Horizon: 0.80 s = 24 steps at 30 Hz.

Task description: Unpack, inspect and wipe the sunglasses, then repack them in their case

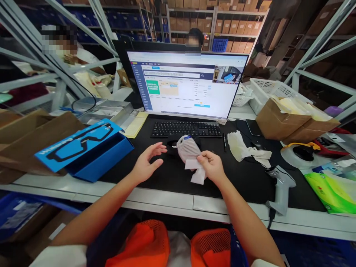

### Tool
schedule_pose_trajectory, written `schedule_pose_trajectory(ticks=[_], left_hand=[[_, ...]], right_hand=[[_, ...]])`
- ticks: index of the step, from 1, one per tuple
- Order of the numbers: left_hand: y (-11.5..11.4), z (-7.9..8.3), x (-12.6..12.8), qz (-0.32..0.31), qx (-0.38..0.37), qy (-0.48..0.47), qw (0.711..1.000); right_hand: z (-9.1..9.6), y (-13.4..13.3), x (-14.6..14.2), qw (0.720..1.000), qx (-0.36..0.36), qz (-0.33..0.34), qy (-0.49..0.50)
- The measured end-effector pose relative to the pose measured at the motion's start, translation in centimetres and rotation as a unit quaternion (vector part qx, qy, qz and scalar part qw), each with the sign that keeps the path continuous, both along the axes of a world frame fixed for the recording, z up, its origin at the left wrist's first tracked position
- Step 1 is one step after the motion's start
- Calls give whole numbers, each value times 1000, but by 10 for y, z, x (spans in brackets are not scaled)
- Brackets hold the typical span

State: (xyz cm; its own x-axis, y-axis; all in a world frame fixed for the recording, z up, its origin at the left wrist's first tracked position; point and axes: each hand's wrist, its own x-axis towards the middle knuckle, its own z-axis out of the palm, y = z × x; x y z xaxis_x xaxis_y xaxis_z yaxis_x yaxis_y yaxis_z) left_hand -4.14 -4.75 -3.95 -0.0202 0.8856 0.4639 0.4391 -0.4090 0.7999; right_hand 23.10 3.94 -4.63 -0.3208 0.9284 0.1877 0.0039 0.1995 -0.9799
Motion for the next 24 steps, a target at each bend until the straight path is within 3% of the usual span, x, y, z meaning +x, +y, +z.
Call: schedule_pose_trajectory(ticks=[3,5,8,12,15,19,24], left_hand=[[23,-17,20,-84,-2,-107,991],[28,-28,28,-118,-43,-162,979],[29,-39,30,-91,-104,-236,962],[31,-37,25,-65,-137,-337,929],[34,-30,24,-74,-165,-421,889],[37,-31,25,-74,-210,-458,860],[39,-38,24,-77,-234,-492,835]], right_hand=[[0,-17,-10,990,101,49,-84],[-1,-24,-16,979,142,86,-118],[-4,-25,-22,976,126,124,-130],[-4,-10,-16,998,-37,39,-16],[0,11,-2,988,-119,-57,82],[0,35,14,966,-163,-114,164],[-9,44,12,963,-144,-167,152]])
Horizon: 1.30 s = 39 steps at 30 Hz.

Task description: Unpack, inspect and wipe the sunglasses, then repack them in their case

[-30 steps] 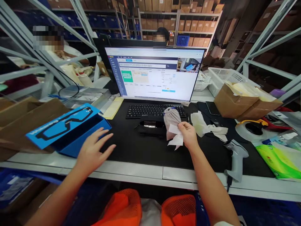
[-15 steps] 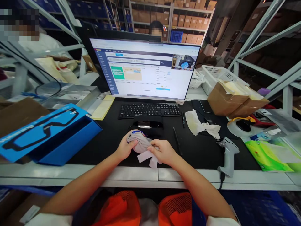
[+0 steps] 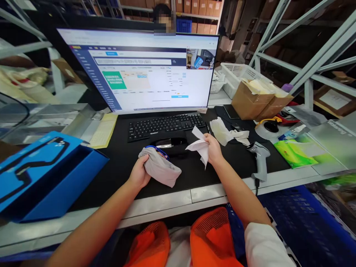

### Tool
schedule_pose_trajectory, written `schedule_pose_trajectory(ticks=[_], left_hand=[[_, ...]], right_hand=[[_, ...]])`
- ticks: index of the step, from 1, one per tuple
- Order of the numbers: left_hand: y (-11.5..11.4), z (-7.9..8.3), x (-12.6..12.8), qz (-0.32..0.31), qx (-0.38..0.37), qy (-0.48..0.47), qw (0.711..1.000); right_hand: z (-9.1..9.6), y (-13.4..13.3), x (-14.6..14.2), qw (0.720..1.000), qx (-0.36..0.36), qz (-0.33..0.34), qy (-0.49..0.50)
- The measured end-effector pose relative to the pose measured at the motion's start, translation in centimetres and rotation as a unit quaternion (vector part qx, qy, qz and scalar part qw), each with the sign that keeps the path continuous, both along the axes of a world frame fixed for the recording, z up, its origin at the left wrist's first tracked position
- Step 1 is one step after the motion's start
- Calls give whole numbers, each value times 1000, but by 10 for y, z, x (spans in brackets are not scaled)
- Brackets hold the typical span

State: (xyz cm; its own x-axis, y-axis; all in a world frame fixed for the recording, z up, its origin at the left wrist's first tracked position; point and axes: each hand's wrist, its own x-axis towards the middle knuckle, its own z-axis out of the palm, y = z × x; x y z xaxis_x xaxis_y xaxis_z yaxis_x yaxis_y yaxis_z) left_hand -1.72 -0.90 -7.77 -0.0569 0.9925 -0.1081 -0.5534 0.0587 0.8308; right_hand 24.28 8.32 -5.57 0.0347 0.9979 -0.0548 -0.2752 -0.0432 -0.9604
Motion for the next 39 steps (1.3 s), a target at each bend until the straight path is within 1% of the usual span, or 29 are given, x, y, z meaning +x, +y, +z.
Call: schedule_pose_trajectory(ticks=[3,5,7,10,12,13,14,15,16,18,19,20,21,22,23,24,25,27,30,31,32,34,37,38,39], left_hand=[[-1,0,1,-7,-14,4,1000],[-4,1,2,-18,-12,10,1000],[-8,3,4,-29,-9,7,1000],[-15,6,7,-46,7,3,999],[-19,7,9,-66,28,9,997],[-20,7,10,-76,37,12,996],[-21,7,11,-83,43,16,995],[-22,5,11,-87,46,18,995],[-22,4,11,-88,47,20,995],[-21,-1,11,-83,49,21,995],[-21,-3,11,-77,51,23,995],[-20,-5,11,-71,52,25,996],[-20,-6,10,-63,54,26,996],[-21,-6,10,-55,56,28,996],[-21,-6,10,-52,59,29,996],[-22,-5,10,-56,63,28,996],[-23,-3,9,-65,69,26,995],[-26,-1,9,-94,87,24,991],[-28,1,9,-132,117,38,984],[-28,0,9,-137,122,47,982],[-28,0,9,-138,125,57,981],[-28,-2,9,-131,123,80,980],[-28,-3,8,-131,123,102,978],[-28,-3,8,-135,125,105,977],[-28,-3,8,-137,126,108,976]], right_hand=[[-4,-1,-8,1000,13,-23,-5],[-4,-3,-14,999,19,-30,1],[1,-3,-24,999,23,-22,8],[15,-3,-44,999,37,7,12],[28,-1,-60,995,95,21,-26],[35,0,-68,987,147,19,-66],[41,2,-75,970,212,14,-117],[46,3,-83,943,285,11,-174],[50,5,-89,906,357,15,-228],[51,7,-100,815,482,53,-318],[49,7,-103,768,528,82,-353],[45,6,-106,725,561,107,-386],[40,6,-108,688,581,127,-417],[35,5,-109,658,590,146,-445],[29,4,-110,639,588,162,-469],[24,3,-110,628,576,177,-492],[21,2,-111,627,553,191,-515],[17,1,-112,639,476,209,-567],[22,3,-114,658,328,227,-639],[24,4,-115,657,298,229,-653],[27,4,-117,654,284,228,-663],[31,4,-120,642,299,207,-675],[34,2,-126,611,362,166,-684],[35,1,-129,609,368,161,-684],[36,1,-132,615,364,161,-681]])
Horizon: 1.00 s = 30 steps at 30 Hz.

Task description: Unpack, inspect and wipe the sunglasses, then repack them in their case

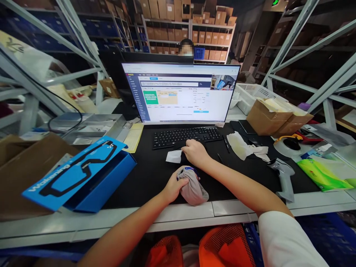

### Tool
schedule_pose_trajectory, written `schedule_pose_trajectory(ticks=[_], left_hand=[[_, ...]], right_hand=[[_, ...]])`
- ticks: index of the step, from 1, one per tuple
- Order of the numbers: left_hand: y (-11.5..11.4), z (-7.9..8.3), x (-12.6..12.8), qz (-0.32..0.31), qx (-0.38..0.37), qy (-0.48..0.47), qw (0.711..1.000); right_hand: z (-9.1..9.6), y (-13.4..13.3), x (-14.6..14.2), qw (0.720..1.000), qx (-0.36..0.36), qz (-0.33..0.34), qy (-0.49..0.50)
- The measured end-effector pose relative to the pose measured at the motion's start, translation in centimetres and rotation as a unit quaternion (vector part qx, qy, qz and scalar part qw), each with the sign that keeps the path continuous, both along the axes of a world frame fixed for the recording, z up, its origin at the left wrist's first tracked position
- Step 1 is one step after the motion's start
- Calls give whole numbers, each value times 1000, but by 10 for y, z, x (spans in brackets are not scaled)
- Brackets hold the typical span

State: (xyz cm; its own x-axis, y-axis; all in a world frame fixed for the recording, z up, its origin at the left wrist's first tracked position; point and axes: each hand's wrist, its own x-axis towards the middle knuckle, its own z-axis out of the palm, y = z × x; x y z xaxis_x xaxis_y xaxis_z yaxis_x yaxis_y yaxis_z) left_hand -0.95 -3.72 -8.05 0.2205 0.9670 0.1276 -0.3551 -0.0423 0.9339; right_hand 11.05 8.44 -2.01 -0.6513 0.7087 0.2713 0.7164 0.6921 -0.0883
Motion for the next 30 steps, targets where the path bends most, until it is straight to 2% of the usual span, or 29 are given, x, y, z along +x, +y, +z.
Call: schedule_pose_trajectory(ticks=[4,6,11,15,18,21,25,27,30], left_hand=[[-1,1,0,3,9,13,1000],[-1,1,-1,1,11,13,1000],[-1,1,-1,0,6,20,1000],[0,0,-2,6,0,26,1000],[1,-1,-3,12,-4,29,999],[1,-3,-3,9,-4,33,999],[2,-4,-3,13,-6,46,999],[4,-4,-3,21,-8,56,998],[5,-6,-4,25,-9,58,998]], right_hand=[[5,5,-8,987,-156,-38,21],[9,10,-8,975,-218,-32,0],[22,17,2,955,-286,9,-77],[34,11,18,955,-277,7,-103],[43,1,33,973,-215,-20,-85],[48,-10,40,990,-138,-31,-5],[41,-22,30,988,-87,64,110],[35,-23,24,985,-102,103,97],[29,-20,21,988,-135,79,2]])
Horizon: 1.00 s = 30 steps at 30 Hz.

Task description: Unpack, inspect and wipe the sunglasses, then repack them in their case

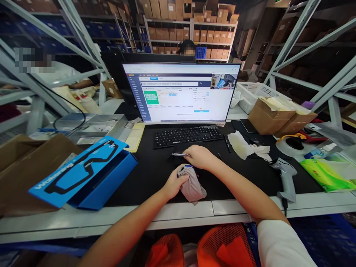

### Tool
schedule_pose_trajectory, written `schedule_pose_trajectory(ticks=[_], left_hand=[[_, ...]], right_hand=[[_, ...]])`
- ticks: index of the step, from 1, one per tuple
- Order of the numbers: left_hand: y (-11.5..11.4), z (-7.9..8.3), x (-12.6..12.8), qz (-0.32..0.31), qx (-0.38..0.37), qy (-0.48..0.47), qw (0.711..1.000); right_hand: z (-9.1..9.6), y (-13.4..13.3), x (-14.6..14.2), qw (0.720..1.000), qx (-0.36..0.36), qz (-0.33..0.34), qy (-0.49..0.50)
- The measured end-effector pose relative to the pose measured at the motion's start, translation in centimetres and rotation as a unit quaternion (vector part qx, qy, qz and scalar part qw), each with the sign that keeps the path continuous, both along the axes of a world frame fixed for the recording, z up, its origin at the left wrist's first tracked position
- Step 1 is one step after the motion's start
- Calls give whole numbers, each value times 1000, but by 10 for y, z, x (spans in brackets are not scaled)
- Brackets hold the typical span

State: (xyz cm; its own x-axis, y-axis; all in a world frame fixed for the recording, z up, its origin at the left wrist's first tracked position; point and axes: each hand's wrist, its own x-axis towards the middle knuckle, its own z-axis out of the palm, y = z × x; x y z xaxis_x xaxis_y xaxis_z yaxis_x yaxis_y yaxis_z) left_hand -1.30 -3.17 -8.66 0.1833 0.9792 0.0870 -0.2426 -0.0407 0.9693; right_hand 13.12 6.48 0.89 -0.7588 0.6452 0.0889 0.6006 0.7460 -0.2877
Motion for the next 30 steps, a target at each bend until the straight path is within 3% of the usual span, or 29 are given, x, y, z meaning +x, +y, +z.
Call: schedule_pose_trajectory(ticks=[5,7,11,13,15,18,22,26,30], left_hand=[[-1,-3,0,-14,1,-12,1000],[-1,-2,0,-18,2,-10,1000],[-2,2,0,-12,6,-5,1000],[-2,5,0,-7,8,-3,1000],[-2,9,-1,0,10,3,1000],[-4,15,-3,21,23,19,999],[-7,25,-7,55,71,61,994],[-9,31,-10,61,107,128,984],[-12,26,-10,82,160,174,968]], right_hand=[[1,3,4,984,-32,-106,-140],[4,1,3,982,-50,-109,-145],[12,-4,3,995,-79,-55,-39],[16,-6,8,995,-81,-60,10],[21,-8,17,993,-53,-85,64],[27,-18,31,977,44,-98,185],[31,-49,40,956,101,7,276],[27,-74,40,968,88,127,195],[16,-79,42,978,97,130,133]])
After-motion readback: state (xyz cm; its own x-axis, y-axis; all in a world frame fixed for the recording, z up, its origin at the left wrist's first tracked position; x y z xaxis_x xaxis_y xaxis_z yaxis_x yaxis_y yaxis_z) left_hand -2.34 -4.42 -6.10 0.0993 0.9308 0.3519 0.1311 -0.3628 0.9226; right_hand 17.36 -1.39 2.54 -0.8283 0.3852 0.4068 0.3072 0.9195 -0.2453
